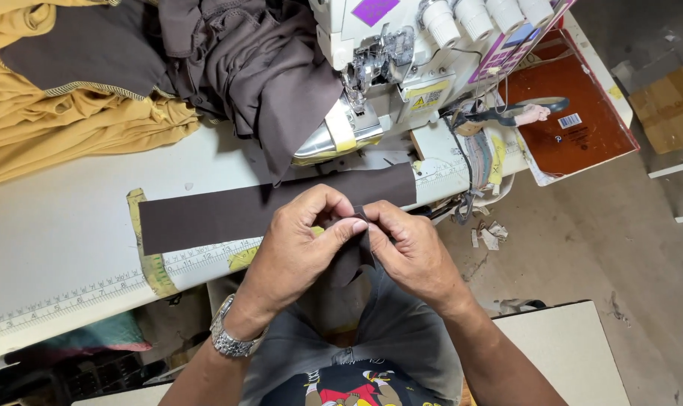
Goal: A person is using a thread nipper to trim and separate pieces of brown fabric at a sewing workstation.
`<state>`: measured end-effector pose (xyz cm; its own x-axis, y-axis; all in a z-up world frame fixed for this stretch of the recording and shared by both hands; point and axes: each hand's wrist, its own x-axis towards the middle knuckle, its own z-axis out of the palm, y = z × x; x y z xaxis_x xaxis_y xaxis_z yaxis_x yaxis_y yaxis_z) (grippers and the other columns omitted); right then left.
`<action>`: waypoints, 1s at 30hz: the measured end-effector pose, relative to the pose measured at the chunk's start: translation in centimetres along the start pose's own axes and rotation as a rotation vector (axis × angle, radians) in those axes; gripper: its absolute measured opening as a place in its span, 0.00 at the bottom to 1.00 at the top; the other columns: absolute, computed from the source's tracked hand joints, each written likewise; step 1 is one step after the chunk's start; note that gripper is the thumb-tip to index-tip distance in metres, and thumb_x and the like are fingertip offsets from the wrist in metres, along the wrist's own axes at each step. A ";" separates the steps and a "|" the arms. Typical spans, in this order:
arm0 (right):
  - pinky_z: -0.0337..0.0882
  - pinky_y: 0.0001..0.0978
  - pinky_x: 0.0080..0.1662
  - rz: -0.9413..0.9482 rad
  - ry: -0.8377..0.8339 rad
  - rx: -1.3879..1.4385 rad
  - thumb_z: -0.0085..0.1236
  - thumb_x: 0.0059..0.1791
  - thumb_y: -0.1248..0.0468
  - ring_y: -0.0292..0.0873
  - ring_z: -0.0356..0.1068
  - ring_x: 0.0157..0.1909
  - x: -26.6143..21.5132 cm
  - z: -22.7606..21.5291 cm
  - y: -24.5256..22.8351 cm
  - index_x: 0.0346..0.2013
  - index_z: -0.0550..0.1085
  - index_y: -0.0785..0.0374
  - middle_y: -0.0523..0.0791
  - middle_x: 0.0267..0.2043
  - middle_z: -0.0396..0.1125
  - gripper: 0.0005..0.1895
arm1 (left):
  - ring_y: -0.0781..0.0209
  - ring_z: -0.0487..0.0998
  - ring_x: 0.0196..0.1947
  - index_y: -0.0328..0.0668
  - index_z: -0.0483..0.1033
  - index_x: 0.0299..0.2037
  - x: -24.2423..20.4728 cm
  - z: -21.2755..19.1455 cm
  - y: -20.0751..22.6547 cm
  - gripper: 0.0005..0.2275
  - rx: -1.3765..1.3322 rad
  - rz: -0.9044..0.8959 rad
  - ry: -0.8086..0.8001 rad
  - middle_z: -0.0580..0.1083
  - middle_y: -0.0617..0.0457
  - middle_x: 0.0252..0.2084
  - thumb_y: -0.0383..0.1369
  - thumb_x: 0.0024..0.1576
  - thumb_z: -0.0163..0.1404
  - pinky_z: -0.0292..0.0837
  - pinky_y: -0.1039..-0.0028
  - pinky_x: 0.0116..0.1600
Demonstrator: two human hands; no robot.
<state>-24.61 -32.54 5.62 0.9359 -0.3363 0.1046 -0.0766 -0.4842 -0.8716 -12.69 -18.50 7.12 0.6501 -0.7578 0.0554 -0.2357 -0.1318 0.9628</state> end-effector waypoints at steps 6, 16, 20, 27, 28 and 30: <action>0.67 0.28 0.40 -0.128 -0.068 -0.031 0.45 0.56 0.65 0.35 0.64 0.33 0.1 0.0 0.7 0.45 0.74 0.60 0.39 0.34 0.70 0.09 | 0.75 0.67 0.31 0.45 0.79 0.45 0.0 -0.2 -1.4 0.08 -0.053 0.007 -0.013 0.70 0.63 0.31 0.31 0.56 0.60 0.65 0.83 0.38; 0.70 0.36 0.32 -0.015 0.007 0.238 0.47 0.55 0.64 0.36 0.61 0.29 0.7 0.2 1.4 0.38 0.79 0.63 0.48 0.19 0.66 0.12 | 0.68 0.72 0.40 0.37 0.75 0.49 0.6 0.8 -5.7 0.12 -0.365 0.084 -0.078 0.74 0.55 0.35 0.32 0.59 0.58 0.71 0.72 0.49; 0.71 0.37 0.32 0.158 0.194 0.265 0.51 0.54 0.61 0.38 0.64 0.28 3.5 -0.4 1.0 0.42 0.78 0.64 0.49 0.21 0.70 0.11 | 0.62 0.79 0.35 0.40 0.77 0.46 3.4 -0.2 -2.7 0.06 -0.208 0.237 0.098 0.77 0.54 0.34 0.29 0.61 0.56 0.74 0.73 0.43; 0.71 0.19 0.29 0.251 0.312 0.528 0.51 0.53 0.66 0.33 0.70 0.25 8.3 -0.2 4.5 0.51 0.64 0.65 0.44 0.27 0.67 0.13 | 0.40 0.80 0.30 0.58 0.83 0.40 10.0 -2.3 -0.1 0.04 0.792 0.449 0.126 0.73 0.53 0.34 0.37 0.62 0.53 0.77 0.52 0.33; 0.71 0.19 0.29 0.251 0.316 0.527 0.51 0.53 0.66 0.33 0.70 0.25 8.7 -0.3 4.9 0.51 0.64 0.65 0.44 0.27 0.67 0.13 | 0.40 0.80 0.30 0.58 0.83 0.40 10.5 -2.5 -0.4 0.04 0.791 0.453 0.124 0.73 0.53 0.34 0.37 0.62 0.53 0.77 0.52 0.33; 0.72 0.20 0.27 0.188 0.307 0.533 0.53 0.53 0.65 0.34 0.71 0.24 9.3 -0.3 5.9 0.50 0.66 0.65 0.47 0.26 0.70 0.13 | 0.39 0.80 0.32 0.61 0.82 0.40 11.2 -2.7 -1.3 0.04 0.795 0.468 0.167 0.72 0.54 0.35 0.39 0.63 0.53 0.76 0.52 0.34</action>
<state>-16.44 -38.76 1.53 0.7759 -0.6308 -0.0093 0.0258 0.0465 -0.9986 -3.11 -25.11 7.21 0.4450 -0.7509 0.4880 -0.8841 -0.2813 0.3732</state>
